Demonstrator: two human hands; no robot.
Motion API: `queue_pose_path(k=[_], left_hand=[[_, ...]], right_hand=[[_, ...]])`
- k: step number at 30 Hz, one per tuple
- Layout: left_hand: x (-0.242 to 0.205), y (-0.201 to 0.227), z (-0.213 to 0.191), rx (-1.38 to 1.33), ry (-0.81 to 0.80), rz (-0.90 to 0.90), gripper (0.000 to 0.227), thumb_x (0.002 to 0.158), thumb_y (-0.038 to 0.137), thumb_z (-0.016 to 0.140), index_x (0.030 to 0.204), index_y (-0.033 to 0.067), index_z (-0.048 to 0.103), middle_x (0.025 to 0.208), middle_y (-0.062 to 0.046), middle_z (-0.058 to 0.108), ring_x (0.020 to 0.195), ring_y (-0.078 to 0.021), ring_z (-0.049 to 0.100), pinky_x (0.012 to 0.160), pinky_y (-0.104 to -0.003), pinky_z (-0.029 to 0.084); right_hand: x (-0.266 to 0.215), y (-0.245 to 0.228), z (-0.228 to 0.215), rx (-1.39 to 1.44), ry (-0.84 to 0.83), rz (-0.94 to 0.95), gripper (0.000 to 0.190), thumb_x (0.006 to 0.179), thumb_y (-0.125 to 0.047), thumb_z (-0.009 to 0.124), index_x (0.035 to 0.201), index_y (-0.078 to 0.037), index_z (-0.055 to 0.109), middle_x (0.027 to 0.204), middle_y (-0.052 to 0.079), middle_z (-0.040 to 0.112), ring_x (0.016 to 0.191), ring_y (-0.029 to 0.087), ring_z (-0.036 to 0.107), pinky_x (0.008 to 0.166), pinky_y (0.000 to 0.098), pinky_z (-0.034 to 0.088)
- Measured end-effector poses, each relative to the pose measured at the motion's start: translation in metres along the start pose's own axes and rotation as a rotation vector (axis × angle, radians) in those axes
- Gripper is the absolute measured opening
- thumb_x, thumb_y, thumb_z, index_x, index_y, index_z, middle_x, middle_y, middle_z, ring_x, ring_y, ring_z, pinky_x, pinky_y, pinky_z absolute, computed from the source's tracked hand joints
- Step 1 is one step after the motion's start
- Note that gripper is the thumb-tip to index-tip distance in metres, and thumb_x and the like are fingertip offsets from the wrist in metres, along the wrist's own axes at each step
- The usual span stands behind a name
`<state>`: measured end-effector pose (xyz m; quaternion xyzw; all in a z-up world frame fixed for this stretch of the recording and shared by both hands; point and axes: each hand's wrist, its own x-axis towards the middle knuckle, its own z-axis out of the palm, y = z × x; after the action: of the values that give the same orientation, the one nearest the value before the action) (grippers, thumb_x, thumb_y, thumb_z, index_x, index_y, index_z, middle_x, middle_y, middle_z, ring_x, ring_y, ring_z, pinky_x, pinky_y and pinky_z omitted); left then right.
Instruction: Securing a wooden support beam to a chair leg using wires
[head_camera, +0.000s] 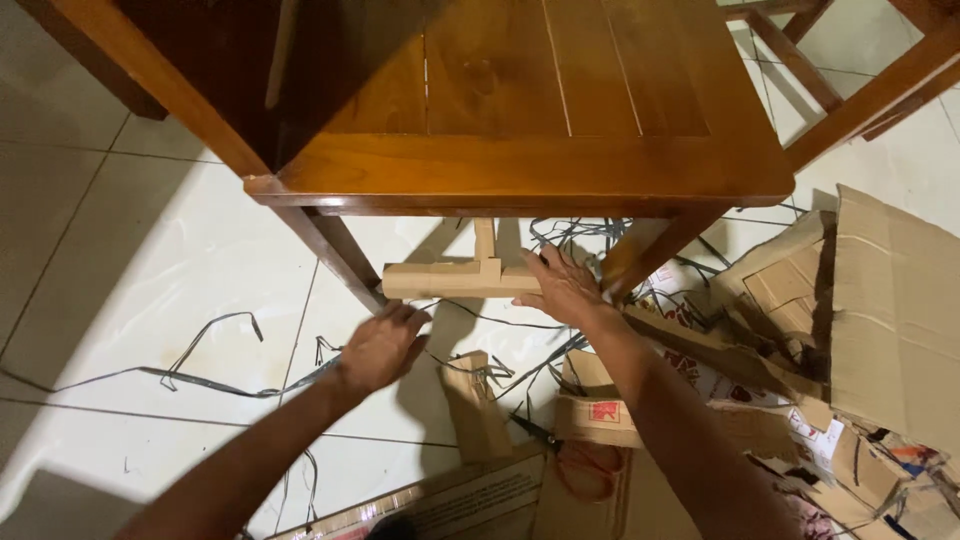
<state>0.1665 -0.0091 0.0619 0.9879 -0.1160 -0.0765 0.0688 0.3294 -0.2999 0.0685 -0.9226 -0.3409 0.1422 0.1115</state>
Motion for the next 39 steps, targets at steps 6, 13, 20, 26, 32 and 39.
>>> queue_pose_path(k=[6, 13, 20, 26, 32, 39], left_hand=[[0.045, -0.01, 0.006, 0.448, 0.386, 0.288, 0.066, 0.081, 0.039, 0.076, 0.135, 0.0076, 0.058, 0.132, -0.016, 0.062, 0.135, -0.0305, 0.053, 0.106, -0.039, 0.045], [0.095, -0.02, 0.108, 0.557, 0.625, 0.093, 0.056, 0.082, 0.037, 0.072, 0.124, 0.0029, 0.058, 0.102, -0.011, 0.058, 0.104, -0.0284, 0.062, 0.101, -0.043, 0.045], [0.115, -0.017, 0.093, 0.444, 0.479, -0.019, 0.015, 0.09, 0.032, 0.066, 0.094, 0.021, 0.057, 0.074, 0.001, 0.064, 0.063, -0.0184, 0.067, 0.059, -0.036, 0.05], [0.11, -0.014, 0.087, 0.383, 0.331, -0.027, 0.031, 0.093, 0.033, 0.062, 0.117, 0.014, 0.055, 0.09, 0.0, 0.065, 0.076, -0.0185, 0.072, 0.072, -0.035, 0.054], [0.101, -0.02, 0.087, 0.264, 0.384, 0.077, 0.03, 0.093, 0.028, 0.059, 0.116, 0.0088, 0.054, 0.096, -0.007, 0.056, 0.086, -0.0264, 0.065, 0.095, -0.041, 0.046], [0.079, -0.001, 0.064, 0.181, 0.285, 0.013, 0.051, 0.089, 0.03, 0.072, 0.127, 0.0034, 0.051, 0.117, -0.015, 0.056, 0.116, -0.0328, 0.059, 0.117, -0.049, 0.031]], right_hand=[[0.009, 0.034, 0.044, -0.358, 0.419, -0.324, 0.046, 0.081, -0.048, 0.077, 0.109, -0.014, 0.064, 0.107, 0.01, 0.054, 0.103, 0.033, 0.061, 0.109, 0.0557, 0.041], [0.007, 0.025, 0.068, -0.375, 0.525, -0.303, 0.04, 0.093, -0.044, 0.067, 0.106, -0.007, 0.058, 0.098, 0.012, 0.053, 0.091, 0.032, 0.062, 0.088, 0.0467, 0.05], [0.009, 0.014, 0.054, -0.571, 0.747, -0.334, 0.012, 0.093, -0.017, 0.064, 0.099, -0.007, 0.06, 0.083, 0.011, 0.055, 0.076, 0.028, 0.062, 0.091, 0.0427, 0.049], [0.019, 0.031, 0.082, -0.431, 0.633, -0.207, 0.04, 0.073, -0.019, 0.072, 0.111, -0.012, 0.064, 0.112, 0.014, 0.068, 0.11, 0.031, 0.066, 0.102, 0.046, 0.048], [0.029, 0.049, 0.103, -0.298, 0.428, -0.164, 0.05, 0.071, -0.019, 0.075, 0.116, -0.004, 0.06, 0.107, 0.016, 0.057, 0.104, 0.038, 0.06, 0.103, 0.0527, 0.043], [0.027, 0.048, 0.094, -0.296, 0.229, -0.101, 0.039, 0.08, -0.029, 0.072, 0.108, -0.012, 0.052, 0.107, 0.008, 0.053, 0.104, 0.029, 0.059, 0.093, 0.0427, 0.043]])
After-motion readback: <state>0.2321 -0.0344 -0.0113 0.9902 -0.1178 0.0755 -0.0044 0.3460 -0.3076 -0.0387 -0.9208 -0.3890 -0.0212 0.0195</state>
